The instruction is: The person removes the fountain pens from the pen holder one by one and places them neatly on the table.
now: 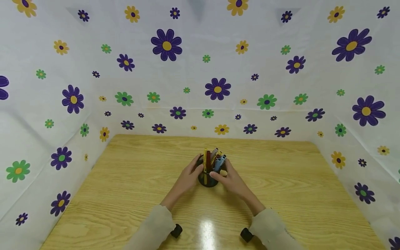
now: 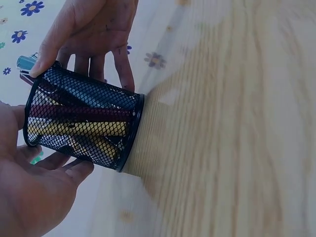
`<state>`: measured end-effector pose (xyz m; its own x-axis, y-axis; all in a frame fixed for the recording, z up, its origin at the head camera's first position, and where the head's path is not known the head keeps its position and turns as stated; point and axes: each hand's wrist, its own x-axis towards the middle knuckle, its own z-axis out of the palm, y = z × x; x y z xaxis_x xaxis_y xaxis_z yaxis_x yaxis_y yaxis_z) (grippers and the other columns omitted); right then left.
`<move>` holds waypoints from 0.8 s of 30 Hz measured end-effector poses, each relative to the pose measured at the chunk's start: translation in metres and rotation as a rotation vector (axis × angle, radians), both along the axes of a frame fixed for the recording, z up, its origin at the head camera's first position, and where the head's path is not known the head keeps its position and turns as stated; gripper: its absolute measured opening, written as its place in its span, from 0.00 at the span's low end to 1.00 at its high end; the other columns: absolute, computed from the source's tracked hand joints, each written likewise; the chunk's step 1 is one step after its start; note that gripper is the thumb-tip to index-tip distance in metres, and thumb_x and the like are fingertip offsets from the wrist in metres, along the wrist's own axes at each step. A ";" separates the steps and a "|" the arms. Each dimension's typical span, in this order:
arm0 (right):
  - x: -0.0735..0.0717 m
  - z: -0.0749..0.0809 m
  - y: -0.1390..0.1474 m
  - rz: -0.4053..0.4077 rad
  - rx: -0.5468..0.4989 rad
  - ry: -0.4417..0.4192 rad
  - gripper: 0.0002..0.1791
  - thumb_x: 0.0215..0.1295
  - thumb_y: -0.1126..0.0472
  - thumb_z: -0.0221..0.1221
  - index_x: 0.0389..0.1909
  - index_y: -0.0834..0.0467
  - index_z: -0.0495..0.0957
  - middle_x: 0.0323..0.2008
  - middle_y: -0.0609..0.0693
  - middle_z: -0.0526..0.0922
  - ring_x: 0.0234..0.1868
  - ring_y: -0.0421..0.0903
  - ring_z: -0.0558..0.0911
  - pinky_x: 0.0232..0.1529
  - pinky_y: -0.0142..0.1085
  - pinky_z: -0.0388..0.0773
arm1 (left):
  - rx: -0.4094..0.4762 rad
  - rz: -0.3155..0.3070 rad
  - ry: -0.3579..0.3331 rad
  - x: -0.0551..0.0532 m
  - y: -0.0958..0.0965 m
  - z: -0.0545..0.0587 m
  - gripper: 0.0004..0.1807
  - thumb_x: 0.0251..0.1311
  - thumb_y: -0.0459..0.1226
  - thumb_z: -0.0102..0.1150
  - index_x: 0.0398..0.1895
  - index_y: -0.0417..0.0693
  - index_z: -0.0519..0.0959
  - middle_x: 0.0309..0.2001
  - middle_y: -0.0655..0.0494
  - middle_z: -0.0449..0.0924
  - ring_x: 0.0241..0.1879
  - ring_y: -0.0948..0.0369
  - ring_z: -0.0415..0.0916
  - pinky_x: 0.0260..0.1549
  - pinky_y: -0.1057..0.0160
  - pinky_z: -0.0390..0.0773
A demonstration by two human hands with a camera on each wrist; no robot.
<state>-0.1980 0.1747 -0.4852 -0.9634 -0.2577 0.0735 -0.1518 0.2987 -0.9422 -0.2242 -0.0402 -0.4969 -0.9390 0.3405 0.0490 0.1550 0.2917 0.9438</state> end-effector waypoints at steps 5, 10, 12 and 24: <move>-0.003 -0.002 -0.011 0.022 0.004 0.006 0.45 0.74 0.52 0.63 0.82 0.56 0.48 0.72 0.63 0.66 0.72 0.59 0.68 0.66 0.61 0.70 | 0.017 -0.003 0.004 0.001 -0.015 -0.002 0.34 0.81 0.51 0.46 0.84 0.60 0.52 0.81 0.47 0.53 0.76 0.45 0.57 0.72 0.41 0.61; -0.006 -0.004 -0.022 0.047 -0.010 0.001 0.48 0.74 0.49 0.63 0.83 0.55 0.45 0.76 0.61 0.62 0.75 0.59 0.64 0.66 0.59 0.71 | 0.034 0.005 0.018 0.002 -0.028 -0.004 0.34 0.81 0.50 0.46 0.84 0.60 0.52 0.81 0.48 0.52 0.76 0.46 0.57 0.72 0.41 0.61; -0.007 -0.004 -0.026 0.051 -0.017 0.003 0.48 0.74 0.49 0.63 0.83 0.55 0.45 0.75 0.61 0.62 0.75 0.59 0.64 0.66 0.59 0.71 | 0.042 0.008 0.011 0.002 -0.032 -0.004 0.33 0.81 0.50 0.47 0.84 0.61 0.53 0.81 0.48 0.53 0.76 0.46 0.59 0.71 0.41 0.62; -0.009 -0.007 -0.041 0.055 0.003 0.027 0.46 0.73 0.47 0.64 0.82 0.56 0.50 0.72 0.61 0.67 0.73 0.57 0.68 0.65 0.59 0.72 | 0.043 0.008 0.008 0.003 -0.048 -0.002 0.34 0.81 0.46 0.48 0.84 0.53 0.52 0.81 0.45 0.50 0.76 0.43 0.58 0.71 0.40 0.62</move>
